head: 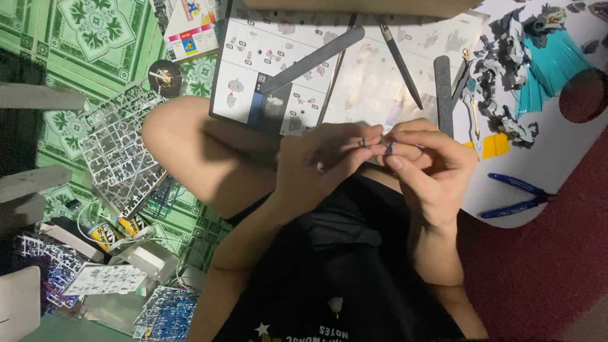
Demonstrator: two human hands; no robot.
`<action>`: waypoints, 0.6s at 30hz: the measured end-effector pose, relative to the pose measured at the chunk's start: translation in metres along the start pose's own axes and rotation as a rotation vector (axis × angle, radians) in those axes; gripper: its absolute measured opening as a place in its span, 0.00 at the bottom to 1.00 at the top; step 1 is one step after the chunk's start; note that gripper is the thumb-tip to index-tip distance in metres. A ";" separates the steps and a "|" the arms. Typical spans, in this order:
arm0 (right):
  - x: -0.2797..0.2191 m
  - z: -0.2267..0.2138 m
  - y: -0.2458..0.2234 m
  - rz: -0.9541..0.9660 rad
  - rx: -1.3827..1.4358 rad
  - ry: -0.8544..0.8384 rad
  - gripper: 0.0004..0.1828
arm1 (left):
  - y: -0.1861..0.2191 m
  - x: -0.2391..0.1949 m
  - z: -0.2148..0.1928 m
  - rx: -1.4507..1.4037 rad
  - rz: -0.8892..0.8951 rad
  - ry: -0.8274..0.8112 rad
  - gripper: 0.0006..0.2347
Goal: The person sands small plastic model parts with a sanding stick, then assembles them by hand. They place finished pieces into a cardboard box and continue sanding and assembling additional parts.
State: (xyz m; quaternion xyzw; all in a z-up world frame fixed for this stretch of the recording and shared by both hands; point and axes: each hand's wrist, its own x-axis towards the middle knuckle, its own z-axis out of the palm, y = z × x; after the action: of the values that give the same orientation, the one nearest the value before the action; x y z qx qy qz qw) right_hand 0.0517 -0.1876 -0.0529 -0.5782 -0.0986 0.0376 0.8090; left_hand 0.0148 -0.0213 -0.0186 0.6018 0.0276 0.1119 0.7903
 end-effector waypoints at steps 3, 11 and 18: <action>-0.002 -0.004 0.001 0.078 0.027 -0.039 0.13 | 0.004 0.000 -0.004 0.117 0.029 -0.034 0.11; 0.002 0.000 -0.013 -0.056 -0.185 -0.147 0.14 | 0.005 -0.001 -0.007 0.168 0.056 -0.105 0.11; 0.008 0.011 -0.037 -0.109 -0.276 -0.190 0.12 | 0.002 0.003 -0.009 0.141 0.109 -0.139 0.10</action>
State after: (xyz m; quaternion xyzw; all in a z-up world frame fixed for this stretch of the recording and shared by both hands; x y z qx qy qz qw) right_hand 0.0555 -0.1883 -0.0139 -0.6716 -0.2100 0.0342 0.7097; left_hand 0.0159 -0.0118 -0.0186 0.6626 -0.0521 0.1106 0.7389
